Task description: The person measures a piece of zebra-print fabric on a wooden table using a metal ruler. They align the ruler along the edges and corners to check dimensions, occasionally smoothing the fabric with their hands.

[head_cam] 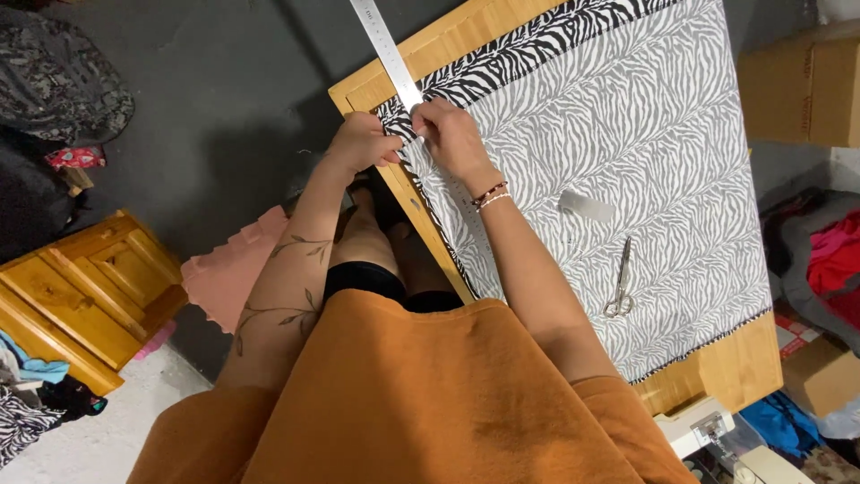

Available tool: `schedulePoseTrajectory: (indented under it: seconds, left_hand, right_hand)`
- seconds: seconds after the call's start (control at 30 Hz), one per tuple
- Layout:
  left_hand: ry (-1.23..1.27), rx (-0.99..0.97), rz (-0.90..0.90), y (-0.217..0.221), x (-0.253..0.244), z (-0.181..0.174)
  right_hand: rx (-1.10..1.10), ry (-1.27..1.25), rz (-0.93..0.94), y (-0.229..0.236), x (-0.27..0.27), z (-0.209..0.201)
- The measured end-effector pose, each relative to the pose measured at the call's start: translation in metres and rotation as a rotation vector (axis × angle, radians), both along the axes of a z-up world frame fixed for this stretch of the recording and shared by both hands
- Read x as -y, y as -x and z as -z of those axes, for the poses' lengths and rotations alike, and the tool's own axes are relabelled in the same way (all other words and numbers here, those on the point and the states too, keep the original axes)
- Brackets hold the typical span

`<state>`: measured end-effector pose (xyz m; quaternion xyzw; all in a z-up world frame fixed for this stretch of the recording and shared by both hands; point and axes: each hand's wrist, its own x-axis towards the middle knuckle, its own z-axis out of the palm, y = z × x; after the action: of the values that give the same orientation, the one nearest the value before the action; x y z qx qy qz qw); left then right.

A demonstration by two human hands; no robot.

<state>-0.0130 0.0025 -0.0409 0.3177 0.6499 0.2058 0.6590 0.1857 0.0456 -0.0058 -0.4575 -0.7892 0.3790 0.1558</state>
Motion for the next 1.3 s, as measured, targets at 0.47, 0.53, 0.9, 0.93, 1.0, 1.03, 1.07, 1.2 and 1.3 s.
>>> schedulePoseTrajectory:
  seconds: [0.47, 0.53, 0.9, 0.93, 1.0, 1.03, 1.07, 1.2, 1.3]
  left_hand:
    - [-0.032, -0.148, 0.314, -0.001, -0.016, -0.051]
    - [-0.037, -0.143, 0.298, -0.002, -0.013, -0.047]
    - [-0.124, -0.078, 0.187, -0.002, -0.006, -0.036]
    - [-0.124, -0.078, 0.19, -0.003, -0.007, -0.032]
    - [-0.066, 0.002, 0.127, -0.004, -0.008, -0.025]
    - [-0.065, 0.003, 0.13, -0.004, -0.01, -0.034]
    - [-0.061, 0.013, 0.133, -0.005, -0.012, -0.042]
    - [-0.056, 0.068, 0.131, -0.003, -0.015, -0.057]
    - [0.074, 0.012, 0.119, -0.008, -0.023, -0.063]
  right_hand:
    - [-0.044, 0.127, -0.009, -0.003, -0.01, -0.011]
    - [-0.043, 0.135, -0.012, -0.004, -0.01, -0.009]
    - [-0.092, 0.137, -0.003, -0.008, -0.005, 0.008]
    - [-0.092, 0.138, 0.0, -0.008, -0.005, 0.009]
    - [-0.098, 0.152, 0.015, -0.009, -0.005, 0.011]
    - [-0.098, 0.152, 0.018, -0.008, -0.004, 0.009]
    - [-0.106, 0.153, 0.028, -0.007, -0.005, 0.006]
    - [-0.125, 0.193, 0.084, -0.008, -0.005, 0.0]
    - [-0.162, 0.309, 0.118, -0.004, -0.005, -0.027]
